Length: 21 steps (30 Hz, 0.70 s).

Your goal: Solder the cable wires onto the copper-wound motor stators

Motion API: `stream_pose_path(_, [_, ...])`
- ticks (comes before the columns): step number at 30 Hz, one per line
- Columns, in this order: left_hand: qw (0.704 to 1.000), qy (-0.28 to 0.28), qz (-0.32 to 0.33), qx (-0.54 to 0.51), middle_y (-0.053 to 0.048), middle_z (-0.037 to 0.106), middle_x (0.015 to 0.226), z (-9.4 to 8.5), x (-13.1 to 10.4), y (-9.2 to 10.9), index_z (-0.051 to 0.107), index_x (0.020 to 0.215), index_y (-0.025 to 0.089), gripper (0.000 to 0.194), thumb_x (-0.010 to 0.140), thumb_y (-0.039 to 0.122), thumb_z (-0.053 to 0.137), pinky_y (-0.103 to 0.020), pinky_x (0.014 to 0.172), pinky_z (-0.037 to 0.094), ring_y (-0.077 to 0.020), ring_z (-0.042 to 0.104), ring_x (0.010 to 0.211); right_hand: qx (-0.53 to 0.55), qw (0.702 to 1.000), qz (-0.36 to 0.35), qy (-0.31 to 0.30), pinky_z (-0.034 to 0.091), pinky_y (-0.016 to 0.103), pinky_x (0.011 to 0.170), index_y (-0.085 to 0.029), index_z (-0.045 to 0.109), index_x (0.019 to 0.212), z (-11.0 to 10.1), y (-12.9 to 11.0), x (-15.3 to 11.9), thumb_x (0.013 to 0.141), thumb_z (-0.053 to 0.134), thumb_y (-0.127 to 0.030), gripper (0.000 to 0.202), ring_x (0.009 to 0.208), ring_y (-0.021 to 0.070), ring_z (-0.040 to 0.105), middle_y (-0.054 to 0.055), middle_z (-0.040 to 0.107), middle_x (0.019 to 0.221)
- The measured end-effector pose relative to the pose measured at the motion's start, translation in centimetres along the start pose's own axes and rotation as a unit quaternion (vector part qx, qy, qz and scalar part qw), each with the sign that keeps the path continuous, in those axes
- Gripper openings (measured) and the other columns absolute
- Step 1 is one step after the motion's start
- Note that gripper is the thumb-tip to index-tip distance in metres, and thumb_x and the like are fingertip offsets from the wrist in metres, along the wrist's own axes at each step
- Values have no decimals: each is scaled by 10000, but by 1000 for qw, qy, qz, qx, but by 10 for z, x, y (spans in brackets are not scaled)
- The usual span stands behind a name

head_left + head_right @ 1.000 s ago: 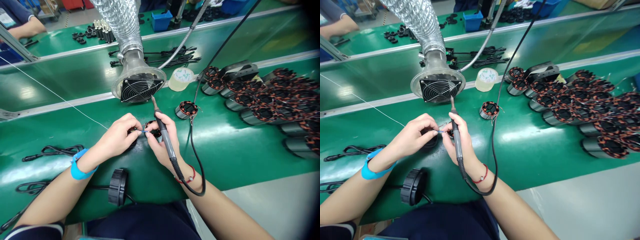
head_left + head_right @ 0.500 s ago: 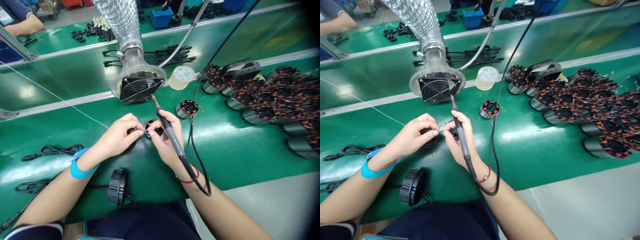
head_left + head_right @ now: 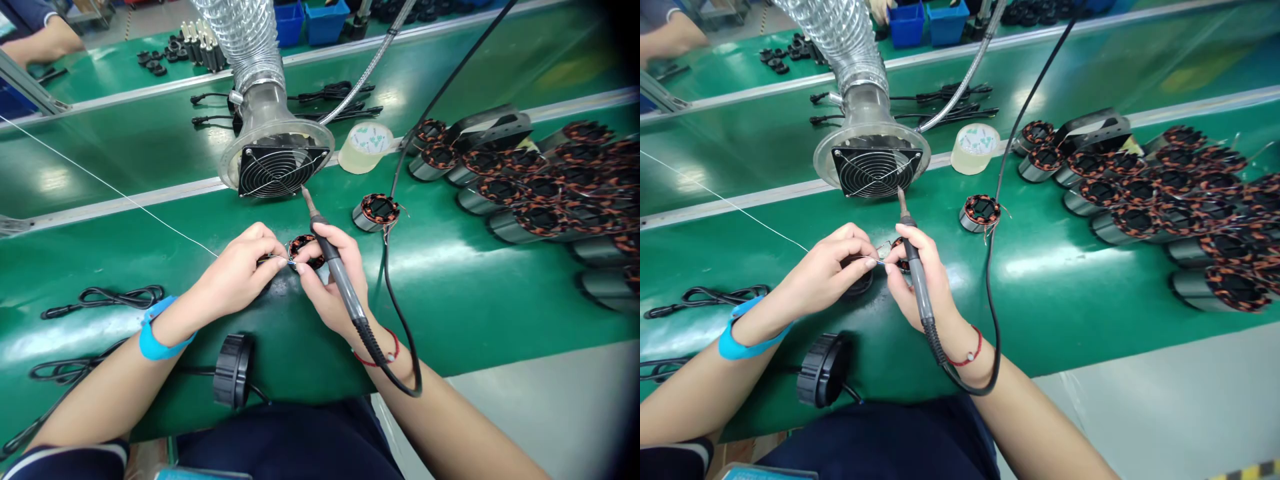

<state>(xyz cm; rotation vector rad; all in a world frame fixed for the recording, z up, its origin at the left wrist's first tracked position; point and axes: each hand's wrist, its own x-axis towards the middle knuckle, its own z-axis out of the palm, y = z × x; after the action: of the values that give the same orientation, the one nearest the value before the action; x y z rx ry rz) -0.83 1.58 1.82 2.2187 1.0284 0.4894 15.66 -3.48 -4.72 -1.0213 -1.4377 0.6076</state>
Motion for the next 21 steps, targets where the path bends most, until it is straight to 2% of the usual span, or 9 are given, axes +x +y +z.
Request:
stream_pose_path(2, [999,1,27,23,-24,568,881,1,-2,-1,660,868,148,104,905,158,564,-247,756,485,-119,575,803,13,1000,14,-6,539,387,863,-273,418,1305,-1,0,0,865,564,-129,485,792,144,628,-42,610,815])
stream_pose_path(4, [994,4,80,69,-36,573,914,2,-4,-5,665,948,148,102,906,162,572,-239,732,489,-120,578,804,31,999,35,-3,536,356,839,-281,423,1305,-2,1,-1,858,570,-116,499,787,133,618,-49,608,818])
stream_pose_path(7, [964,40,176,194,-54,588,908,7,-8,-11,670,940,148,164,935,137,507,-237,643,458,-128,561,763,49,997,60,1,522,342,876,-292,427,1304,-2,2,-2,850,569,-98,514,835,126,624,-55,616,834])
stream_pose_path(9, [941,74,214,250,-53,600,876,11,-10,-13,675,875,154,216,940,112,473,-243,608,433,-133,550,737,49,996,72,-11,524,335,867,-291,425,1298,-3,2,-3,849,566,-100,508,844,127,634,-57,624,830])
stream_pose_path(11, [946,89,207,234,-46,603,857,13,-10,-13,679,845,157,213,928,104,490,-242,621,442,-130,558,742,32,996,80,-30,527,342,856,-288,419,1299,-7,2,-3,854,561,-117,498,838,136,643,-56,634,819])
stream_pose_path(14, [976,92,136,140,-32,588,848,13,-9,-7,690,827,157,176,892,87,542,-229,670,472,-114,578,765,-33,995,71,-69,493,419,945,-280,423,1303,-16,1,-3,854,542,-134,487,926,177,654,-29,679,870])
stream_pose_path(16, [987,84,93,102,-25,577,847,12,-8,-4,698,819,160,172,873,75,559,-227,695,480,-109,582,777,-82,990,53,-98,464,453,984,-273,426,1306,-22,0,-2,847,509,-110,495,1012,203,645,-6,709,941])
stream_pose_path(21, [990,67,54,108,-29,559,860,13,-5,-4,713,801,171,189,872,102,552,-255,709,479,-125,572,802,-156,977,-5,-144,442,432,991,-267,411,1324,-27,-1,1,854,447,-69,511,1136,213,596,26,710,1113])
